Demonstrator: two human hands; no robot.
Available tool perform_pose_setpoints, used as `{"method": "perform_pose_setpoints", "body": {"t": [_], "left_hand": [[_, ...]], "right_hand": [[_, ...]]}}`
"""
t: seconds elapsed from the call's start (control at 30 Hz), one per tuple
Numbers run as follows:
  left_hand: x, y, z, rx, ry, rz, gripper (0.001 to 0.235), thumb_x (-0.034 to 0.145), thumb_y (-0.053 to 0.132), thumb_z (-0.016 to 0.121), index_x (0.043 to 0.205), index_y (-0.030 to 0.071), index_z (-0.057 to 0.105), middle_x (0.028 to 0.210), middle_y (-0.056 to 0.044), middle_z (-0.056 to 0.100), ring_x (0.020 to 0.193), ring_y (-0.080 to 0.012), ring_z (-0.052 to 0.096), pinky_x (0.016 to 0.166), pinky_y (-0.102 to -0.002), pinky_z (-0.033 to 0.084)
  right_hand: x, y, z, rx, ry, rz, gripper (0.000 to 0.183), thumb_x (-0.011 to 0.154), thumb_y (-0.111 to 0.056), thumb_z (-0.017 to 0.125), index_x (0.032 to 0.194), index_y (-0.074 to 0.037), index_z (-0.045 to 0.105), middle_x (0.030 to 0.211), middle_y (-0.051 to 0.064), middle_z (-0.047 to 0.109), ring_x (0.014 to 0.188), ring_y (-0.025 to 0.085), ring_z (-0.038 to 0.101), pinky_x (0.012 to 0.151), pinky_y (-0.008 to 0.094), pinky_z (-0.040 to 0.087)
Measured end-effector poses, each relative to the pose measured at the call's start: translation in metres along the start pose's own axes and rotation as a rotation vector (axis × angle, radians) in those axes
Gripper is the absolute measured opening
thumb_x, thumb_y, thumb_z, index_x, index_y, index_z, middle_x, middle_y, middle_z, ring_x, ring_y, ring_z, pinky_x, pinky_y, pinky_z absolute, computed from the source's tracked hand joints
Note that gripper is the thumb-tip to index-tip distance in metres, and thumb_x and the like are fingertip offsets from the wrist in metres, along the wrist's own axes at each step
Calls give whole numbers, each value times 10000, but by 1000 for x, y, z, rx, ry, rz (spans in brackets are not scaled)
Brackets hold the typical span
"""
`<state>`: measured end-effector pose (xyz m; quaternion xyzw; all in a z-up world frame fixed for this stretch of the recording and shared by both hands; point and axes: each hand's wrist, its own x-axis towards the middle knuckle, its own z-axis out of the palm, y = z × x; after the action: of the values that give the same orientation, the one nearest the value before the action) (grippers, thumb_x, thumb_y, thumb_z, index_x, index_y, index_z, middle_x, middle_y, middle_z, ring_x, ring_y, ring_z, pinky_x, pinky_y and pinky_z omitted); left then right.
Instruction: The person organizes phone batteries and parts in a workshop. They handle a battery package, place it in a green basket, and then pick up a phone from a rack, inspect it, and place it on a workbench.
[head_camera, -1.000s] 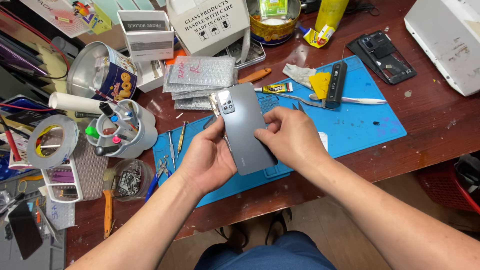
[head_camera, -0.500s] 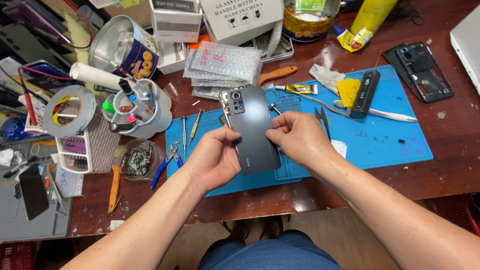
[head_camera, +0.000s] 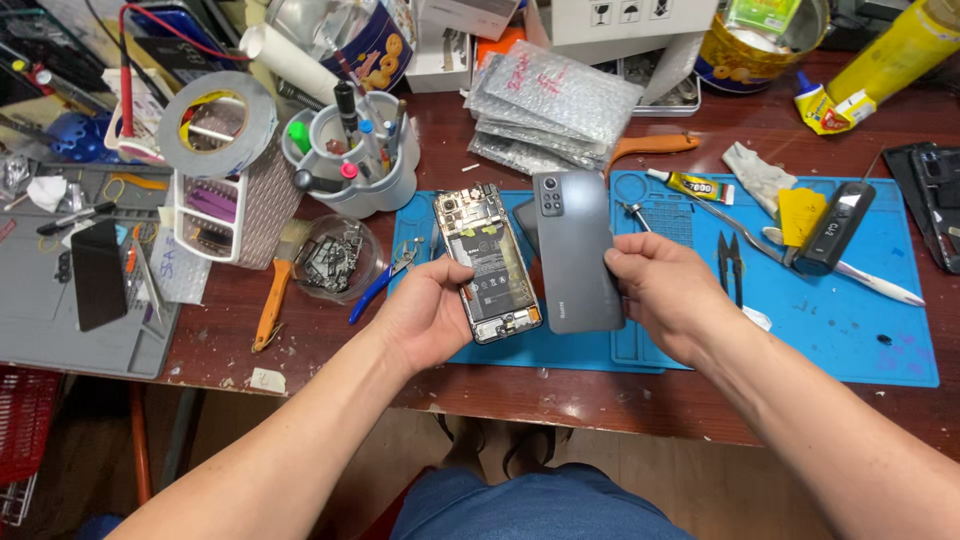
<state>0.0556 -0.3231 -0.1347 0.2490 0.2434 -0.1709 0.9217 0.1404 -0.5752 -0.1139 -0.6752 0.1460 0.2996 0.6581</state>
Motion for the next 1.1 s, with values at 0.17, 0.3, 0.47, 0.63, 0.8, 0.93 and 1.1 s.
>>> {"method": "perform_pose_setpoints", "body": {"t": [0.17, 0.3, 0.47, 0.63, 0.8, 0.93, 1.1], "left_hand": [[-14, 12, -20, -93, -56, -16, 355, 923, 101, 503, 1249, -18, 579, 1187, -162, 694, 1095, -298, 683, 1039, -501, 510], [-18, 14, -18, 49, -47, 81, 340, 933, -6, 526, 1266, 45, 574, 1218, -110, 679, 1115, -243, 674, 1039, -440, 534], [-29, 20, -7, 106, -105, 114, 355, 943, -50, 518, 1270, 75, 572, 1225, -92, 670, 1115, -219, 668, 1023, -417, 544], [-35, 26, 3, 80, -196, 128, 391, 938, -57, 525, 1308, 63, 561, 1230, -97, 663, 1120, -219, 663, 1039, -411, 534], [-34, 34, 5, 82, -240, 128, 356, 957, -51, 525, 1306, 14, 549, 1256, -124, 656, 1138, -231, 662, 1057, -404, 529], [-32, 39, 6, 105, -236, 133, 345, 968, -48, 510, 1306, 11, 541, 1266, -132, 648, 1143, -237, 657, 1061, -409, 530], [-34, 42, 11, 140, -224, 160, 382, 956, -49, 487, 1326, 25, 541, 1257, -122, 652, 1139, -229, 660, 1046, -405, 527]], "right_hand": [[15, 25, 11, -232, 113, -29, 85, 985, -127, 621, 1040, -77, 662, 893, 30, 696, 775, 132, 627, 692, 329, 517], [24, 47, 25, -232, 125, 71, 83, 966, -110, 639, 1025, -54, 657, 877, 33, 700, 767, 136, 654, 697, 323, 568], [28, 58, 34, -371, 167, 17, 66, 945, -109, 677, 969, -49, 691, 838, 26, 694, 743, 134, 631, 659, 338, 534], [27, 53, 36, -748, 264, -94, 154, 910, -169, 747, 984, -34, 730, 871, 82, 749, 714, 205, 677, 652, 378, 554], [24, 41, 37, -1060, 314, -324, 239, 872, -217, 784, 1047, -56, 763, 972, 111, 776, 839, 209, 697, 764, 354, 533], [20, 21, 47, -763, 101, -340, 226, 924, -215, 704, 1070, -48, 747, 938, 65, 772, 793, 140, 709, 727, 305, 554], [1, -4, 70, -375, -164, -236, 266, 1005, -242, 594, 1093, -36, 738, 902, 31, 750, 773, 105, 678, 678, 282, 559]]}}
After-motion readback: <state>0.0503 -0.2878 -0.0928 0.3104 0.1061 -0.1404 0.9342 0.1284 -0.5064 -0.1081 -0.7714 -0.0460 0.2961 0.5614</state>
